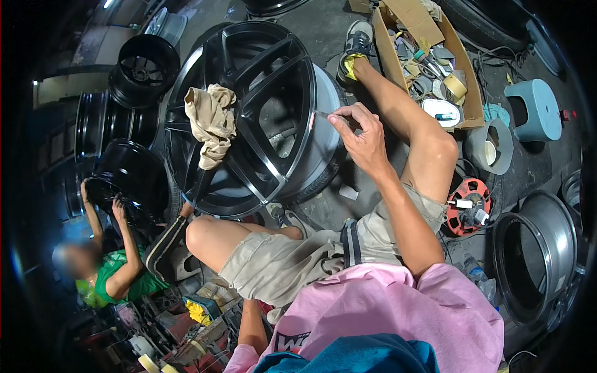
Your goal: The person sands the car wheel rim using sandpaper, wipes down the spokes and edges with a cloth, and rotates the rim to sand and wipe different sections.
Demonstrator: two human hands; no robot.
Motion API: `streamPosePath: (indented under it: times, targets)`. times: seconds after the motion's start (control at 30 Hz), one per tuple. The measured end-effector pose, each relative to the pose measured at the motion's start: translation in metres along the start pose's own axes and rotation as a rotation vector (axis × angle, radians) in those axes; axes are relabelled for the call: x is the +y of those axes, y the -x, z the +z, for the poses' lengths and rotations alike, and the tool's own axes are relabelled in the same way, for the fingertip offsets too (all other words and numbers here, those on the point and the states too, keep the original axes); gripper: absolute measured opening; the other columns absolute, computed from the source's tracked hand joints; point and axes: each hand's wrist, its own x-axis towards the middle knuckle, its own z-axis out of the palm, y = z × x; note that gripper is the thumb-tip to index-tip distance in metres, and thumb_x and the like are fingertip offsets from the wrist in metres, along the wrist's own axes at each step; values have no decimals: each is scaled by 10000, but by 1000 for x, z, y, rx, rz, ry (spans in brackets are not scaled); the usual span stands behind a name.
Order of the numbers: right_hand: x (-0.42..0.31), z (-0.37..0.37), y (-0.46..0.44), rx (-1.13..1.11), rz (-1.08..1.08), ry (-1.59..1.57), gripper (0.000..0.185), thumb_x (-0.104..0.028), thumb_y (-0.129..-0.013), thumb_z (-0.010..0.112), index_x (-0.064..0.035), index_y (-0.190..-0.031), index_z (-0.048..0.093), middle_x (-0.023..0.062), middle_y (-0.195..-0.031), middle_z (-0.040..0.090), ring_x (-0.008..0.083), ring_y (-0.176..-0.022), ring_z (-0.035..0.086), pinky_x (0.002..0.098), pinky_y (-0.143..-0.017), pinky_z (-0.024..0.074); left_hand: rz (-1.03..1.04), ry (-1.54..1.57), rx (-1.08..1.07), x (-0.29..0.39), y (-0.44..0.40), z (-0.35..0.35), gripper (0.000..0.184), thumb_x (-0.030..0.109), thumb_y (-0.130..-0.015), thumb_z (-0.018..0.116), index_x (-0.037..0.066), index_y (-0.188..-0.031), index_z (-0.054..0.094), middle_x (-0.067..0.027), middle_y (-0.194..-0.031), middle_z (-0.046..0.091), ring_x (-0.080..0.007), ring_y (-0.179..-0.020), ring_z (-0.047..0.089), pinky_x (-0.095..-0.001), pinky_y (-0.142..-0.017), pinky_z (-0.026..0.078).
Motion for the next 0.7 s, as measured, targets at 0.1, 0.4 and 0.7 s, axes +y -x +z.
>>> streamPosePath:
  times: [0.1,0.4,0.7]
  targets:
    - [0,-2,0,-19,-3,10,197,-276,-948,803,-88,-967,746,22,-905,706,194,-668,611,352,-739,408,0,2,-2,1,0,0,286,297,-947,738,18,-1001,770,-55,-878,702,-185,-765,615,-360,-694,496]
    - [-2,-7,-2,-13,-79,113,179,-267,-933,811,-99,-965,757,27,-863,673,210,-661,595,368,-758,386,14,-10,-3,8,-7,-3,283,298,-956,734,21,-1001,770,-42,-872,697,-173,-757,605,-352,-686,490]
    - [-1,-8,-4,-3,-101,127,160,-259,-924,817,-111,-956,766,15,-837,665,202,-684,595,366,-758,372,30,-22,7,15,-12,-10,280,300,-965,731,24,-1000,769,-29,-865,691,-161,-749,595,-343,-679,485]
